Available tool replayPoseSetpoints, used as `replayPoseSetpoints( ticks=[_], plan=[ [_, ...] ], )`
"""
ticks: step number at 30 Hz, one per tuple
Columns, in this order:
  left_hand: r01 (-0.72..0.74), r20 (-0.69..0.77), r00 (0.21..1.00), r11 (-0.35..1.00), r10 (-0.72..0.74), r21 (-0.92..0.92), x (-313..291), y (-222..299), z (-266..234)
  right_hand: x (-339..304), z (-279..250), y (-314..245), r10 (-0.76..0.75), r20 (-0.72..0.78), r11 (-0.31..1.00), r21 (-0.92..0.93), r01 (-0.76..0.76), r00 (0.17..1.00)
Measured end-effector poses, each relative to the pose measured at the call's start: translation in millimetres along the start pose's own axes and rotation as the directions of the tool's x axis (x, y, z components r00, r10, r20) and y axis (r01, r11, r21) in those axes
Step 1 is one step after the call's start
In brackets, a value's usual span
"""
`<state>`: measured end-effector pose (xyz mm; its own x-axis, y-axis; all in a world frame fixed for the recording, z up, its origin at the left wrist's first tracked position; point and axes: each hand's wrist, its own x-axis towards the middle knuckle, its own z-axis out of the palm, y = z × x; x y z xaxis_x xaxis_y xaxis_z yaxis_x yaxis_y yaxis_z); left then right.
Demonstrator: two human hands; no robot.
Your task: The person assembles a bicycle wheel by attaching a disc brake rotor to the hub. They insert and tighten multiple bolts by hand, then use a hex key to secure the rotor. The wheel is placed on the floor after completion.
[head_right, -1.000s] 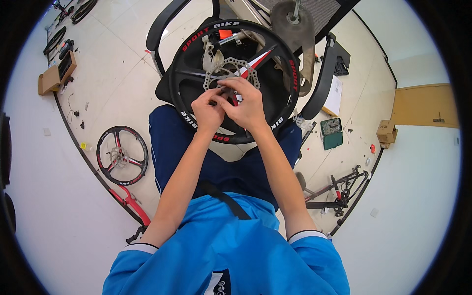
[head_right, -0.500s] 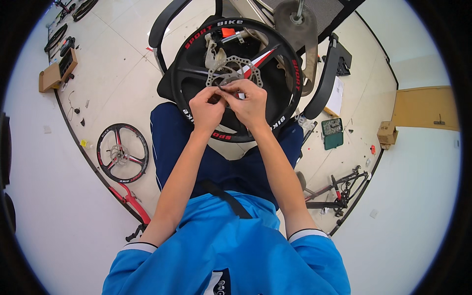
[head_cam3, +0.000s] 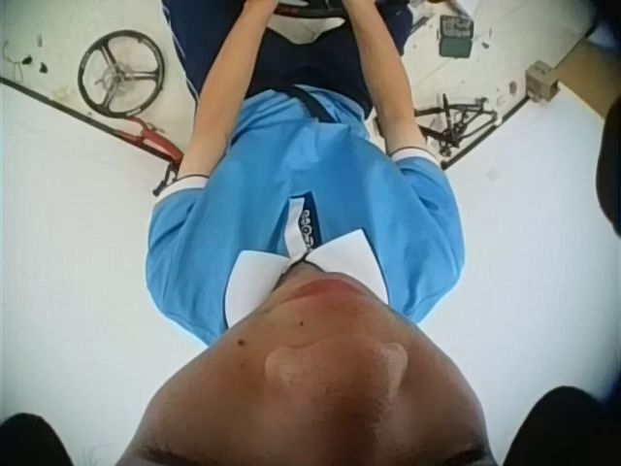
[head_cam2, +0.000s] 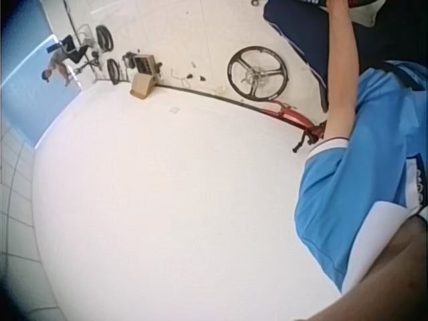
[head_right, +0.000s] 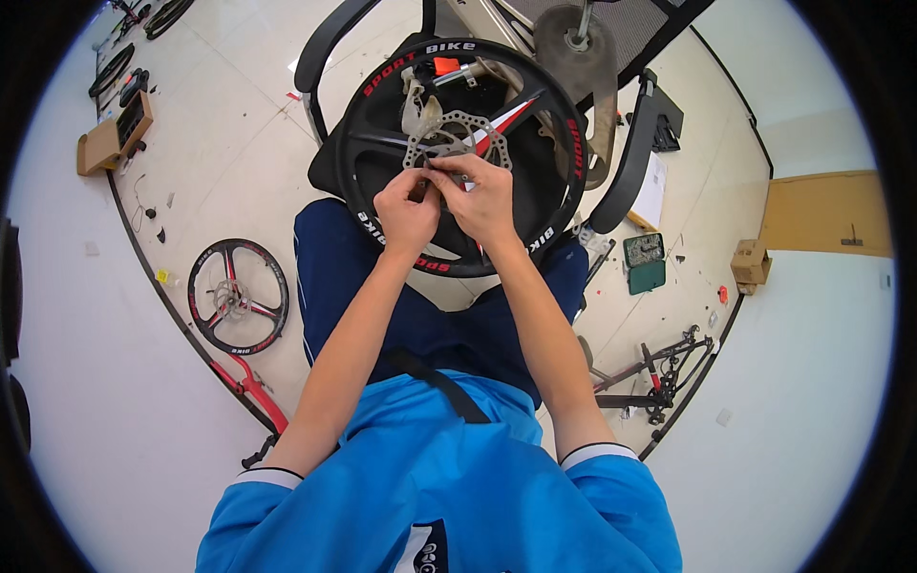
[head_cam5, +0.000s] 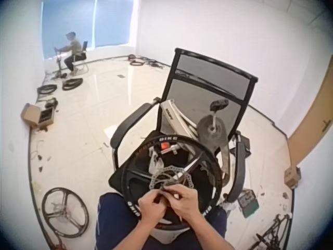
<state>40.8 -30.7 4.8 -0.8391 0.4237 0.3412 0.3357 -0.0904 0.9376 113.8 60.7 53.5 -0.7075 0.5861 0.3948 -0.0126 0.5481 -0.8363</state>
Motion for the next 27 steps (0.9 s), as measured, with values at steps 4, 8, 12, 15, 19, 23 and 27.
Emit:
replayPoseSetpoints(
  ticks=[4,8,12,15,19,23,27],
  plan=[
    [0.029,0.074,0.997,0.999,-0.027,-0.021,4.3,5.1,-17.0,1.4,0.0,-6.4,0.084,-0.137,0.993,0.089,-0.072,0.987],
    [0.031,0.082,0.996,0.998,-0.035,0.05,7.6,4.8,-38.4,-10.6,-30.3,-4.9,0.141,-0.015,0.99,0.02,-0.141,0.99],
    [-0.109,0.251,0.964,0.992,0.088,0.071,10.0,-2.3,-30.9,-18.9,-33.0,11.2,0.084,0.206,0.949,-0.315,-0.015,0.975],
    [-0.307,0.294,0.918,0.947,0.268,0.097,15.5,-15.1,-18.3,-13.5,-28.2,12.7,0.033,0.225,0.926,-0.374,0.055,0.974],
    [-0.254,0.308,0.929,0.958,0.204,0.132,14.6,-15.4,-12.8,-11.6,-28.7,17.5,0.0,0.223,0.903,-0.418,0.096,0.975],
    [-0.297,0.267,0.932,0.94,0.247,0.169,15.7,-17.5,-9.5,-7.3,-28.6,23.1,-0.048,0.244,0.896,-0.417,0.15,0.968],
    [-0.229,0.264,0.947,0.962,0.184,0.15,11.3,-20.2,-8.0,-0.4,-35.4,19.0,-0.001,0.332,0.879,-0.45,0.159,0.943]
  ],
)
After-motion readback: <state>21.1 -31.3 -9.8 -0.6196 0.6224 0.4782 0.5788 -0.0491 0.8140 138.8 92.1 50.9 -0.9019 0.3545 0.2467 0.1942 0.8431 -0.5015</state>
